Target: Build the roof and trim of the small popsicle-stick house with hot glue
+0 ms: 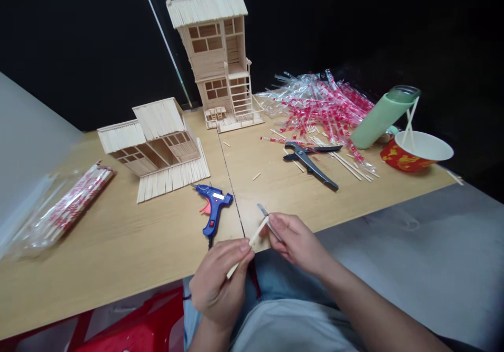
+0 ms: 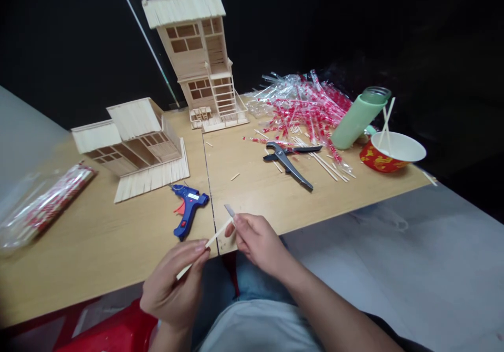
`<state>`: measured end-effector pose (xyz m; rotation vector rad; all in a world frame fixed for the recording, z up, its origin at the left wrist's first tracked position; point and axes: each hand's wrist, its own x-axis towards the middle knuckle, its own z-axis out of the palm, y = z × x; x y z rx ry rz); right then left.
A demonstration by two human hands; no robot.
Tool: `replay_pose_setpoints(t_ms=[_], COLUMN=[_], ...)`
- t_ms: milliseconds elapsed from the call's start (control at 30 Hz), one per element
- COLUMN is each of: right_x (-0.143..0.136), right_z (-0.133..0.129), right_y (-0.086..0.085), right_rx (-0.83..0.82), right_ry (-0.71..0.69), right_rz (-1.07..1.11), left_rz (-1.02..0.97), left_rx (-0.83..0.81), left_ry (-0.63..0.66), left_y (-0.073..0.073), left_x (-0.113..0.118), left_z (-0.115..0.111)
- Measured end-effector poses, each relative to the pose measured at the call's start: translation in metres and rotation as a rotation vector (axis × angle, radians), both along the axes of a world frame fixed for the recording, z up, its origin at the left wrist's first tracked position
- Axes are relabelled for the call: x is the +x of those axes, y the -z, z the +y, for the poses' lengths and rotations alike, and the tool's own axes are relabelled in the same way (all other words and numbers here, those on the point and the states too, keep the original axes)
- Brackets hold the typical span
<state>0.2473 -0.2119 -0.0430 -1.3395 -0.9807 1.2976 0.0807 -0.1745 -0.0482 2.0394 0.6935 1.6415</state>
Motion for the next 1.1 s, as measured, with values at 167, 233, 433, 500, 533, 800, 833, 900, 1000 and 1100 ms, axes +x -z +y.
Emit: replay_pose_setpoints(t_ms=[167,233,433,500,533,800,833,900,1000,1100], right_x=[-0.003,0.004,0.026,0.029,0.031,0.036,0.034,0.029,0.024,0.022], right_z=[0.003,0.005,0.009,0.011,0.013,-0.001,-0.005,-0.012,-0.017,-0.017], right_y=[0.004,0.003,-0.008,-0.012,-0.014,-0.013,-0.014,-0.016,-0.019,-0.02], right_rx=[0.031,0.065,0.24,0.316,0.346,0.382,0.391,0.405,0.431,0.476], right_ry=[0.157,0.175,0.128,0.029,-0.007,0.036,-0.008,-0.074,-0.067,-0.034], right_rz=[0.438,0.373,-0.311,-0.498,-0.553,-0.725,-0.74,-0.785,-0.879,-0.961], left_rz=[0.023,0.042,0.094,0.132,0.152,0.05,0.046,0.052,0.092,0.121], left_rx=[-0.067,-0.159,-1.006,-1.123,-1.148,-1.209,-1.198,-1.167,-1.122,-1.097], left_ry=[-0.018,-0.02,0.297,0.402,0.427,0.357,0.348,0.319,0.276,0.266], left_y=[0.007,0.007,-0.006,-0.011,-0.012,-0.015,-0.016,-0.018,-0.023,-0.027], left_x=[0.015,0.018,0.025,0.028,0.029,0.037,0.037,0.037,0.036,0.035], left_z=[-0.004,-0.007,-0.011,-0.01,-0.009,-0.008,-0.009,-0.013,-0.017,-0.018])
